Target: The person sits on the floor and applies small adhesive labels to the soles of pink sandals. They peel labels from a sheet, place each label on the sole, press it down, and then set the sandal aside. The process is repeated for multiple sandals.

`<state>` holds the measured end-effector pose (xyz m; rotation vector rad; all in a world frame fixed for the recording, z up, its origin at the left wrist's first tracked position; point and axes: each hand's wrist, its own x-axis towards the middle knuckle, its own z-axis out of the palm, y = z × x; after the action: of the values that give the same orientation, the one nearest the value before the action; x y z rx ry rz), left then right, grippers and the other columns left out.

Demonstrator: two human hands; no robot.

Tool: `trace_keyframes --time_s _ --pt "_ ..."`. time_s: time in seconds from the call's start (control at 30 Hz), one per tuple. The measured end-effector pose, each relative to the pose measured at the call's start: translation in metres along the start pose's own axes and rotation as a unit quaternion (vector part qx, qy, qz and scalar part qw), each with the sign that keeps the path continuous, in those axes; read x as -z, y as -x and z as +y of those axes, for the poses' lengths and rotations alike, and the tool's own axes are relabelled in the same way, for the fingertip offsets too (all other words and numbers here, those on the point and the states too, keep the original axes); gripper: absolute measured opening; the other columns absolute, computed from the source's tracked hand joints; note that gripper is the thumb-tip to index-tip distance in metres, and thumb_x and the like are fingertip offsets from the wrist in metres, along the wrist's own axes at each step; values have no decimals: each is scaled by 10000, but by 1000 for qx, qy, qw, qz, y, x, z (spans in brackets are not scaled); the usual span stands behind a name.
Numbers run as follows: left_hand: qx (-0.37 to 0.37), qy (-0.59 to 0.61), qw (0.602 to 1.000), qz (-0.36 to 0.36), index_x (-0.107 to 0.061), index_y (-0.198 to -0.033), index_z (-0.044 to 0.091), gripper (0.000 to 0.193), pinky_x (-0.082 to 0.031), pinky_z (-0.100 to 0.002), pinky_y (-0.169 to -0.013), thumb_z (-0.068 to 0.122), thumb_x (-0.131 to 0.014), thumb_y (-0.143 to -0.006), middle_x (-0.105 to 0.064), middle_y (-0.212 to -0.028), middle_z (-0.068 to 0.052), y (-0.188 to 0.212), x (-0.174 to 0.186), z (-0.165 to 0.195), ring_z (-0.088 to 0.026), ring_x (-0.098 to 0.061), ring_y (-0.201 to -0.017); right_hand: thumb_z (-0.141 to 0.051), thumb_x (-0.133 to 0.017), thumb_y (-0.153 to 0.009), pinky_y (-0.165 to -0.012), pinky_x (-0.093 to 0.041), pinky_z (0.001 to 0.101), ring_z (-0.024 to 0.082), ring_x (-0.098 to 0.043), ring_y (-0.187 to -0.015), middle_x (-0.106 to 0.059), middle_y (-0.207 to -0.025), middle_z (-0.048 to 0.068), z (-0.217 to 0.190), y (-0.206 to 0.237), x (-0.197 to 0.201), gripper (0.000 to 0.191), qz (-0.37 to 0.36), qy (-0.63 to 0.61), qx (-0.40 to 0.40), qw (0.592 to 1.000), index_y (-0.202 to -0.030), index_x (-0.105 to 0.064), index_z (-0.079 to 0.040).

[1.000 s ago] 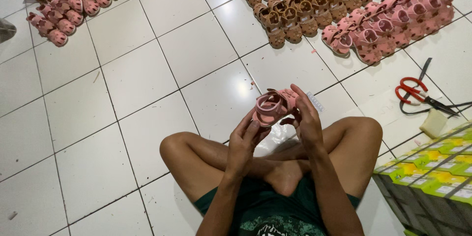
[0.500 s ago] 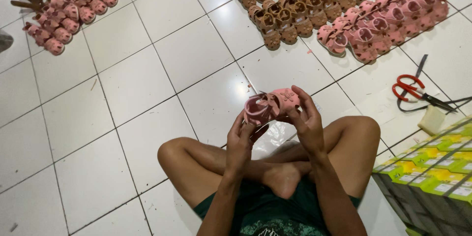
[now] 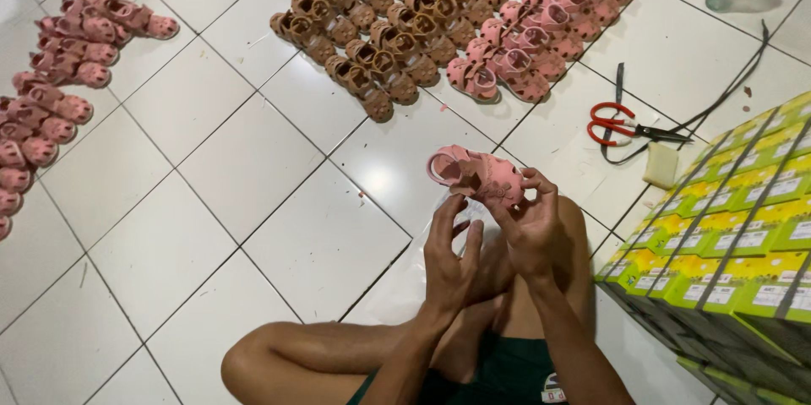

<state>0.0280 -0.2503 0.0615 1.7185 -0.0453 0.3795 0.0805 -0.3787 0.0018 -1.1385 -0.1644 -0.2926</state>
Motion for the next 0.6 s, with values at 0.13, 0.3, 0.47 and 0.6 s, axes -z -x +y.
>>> trace_keyframes --time_s 0.13,0.3,0.47,0.6 --pt "-41 -5 999 1 -600 -1349 3 364 -604 -378 -939 42 -644 -990 -638 -1340 -201 -21 -23 11 -329 -679 -1188 85 -782 -871 -1015 -550 297 171 -557 -1206 -380 -1480 113 0 -1 10 557 17 38 49 998 -1277 -433 -72" --pt "31 -15 999 9 -681 -1159 7 202 -607 -368 -804 81 -684 -971 -722 -1096 -163 -32 -36 11 -288 -759 -982 74 -772 -883 -1105 -529 326 193 -526 -1320 -385 -1493 126 8 -3 18 552 50 6 49 998 -1291 -427 -66" --pt "2 -73 997 12 -686 -1083 -3 170 -595 -389 -810 126 -699 -973 -732 -1005 -156 -52 -44 -30 -300 -726 -919 23 -779 -887 -1049 -550 359 223 -543 -1289 -382 -1443 125 27 -23 35 624 9 3 -27 1000 -1354 -372 -48" --pt "2 -191 981 -11 -693 -1014 -5 176 -549 -428 -775 162 -707 -960 -740 -959 -158 -80 -59 -93 -333 -695 -886 -87 -763 -897 -956 -567 374 230 -547 -1270 -370 -1421 115 53 -41 57 650 94 81 -78 989 -1385 -338 -30"
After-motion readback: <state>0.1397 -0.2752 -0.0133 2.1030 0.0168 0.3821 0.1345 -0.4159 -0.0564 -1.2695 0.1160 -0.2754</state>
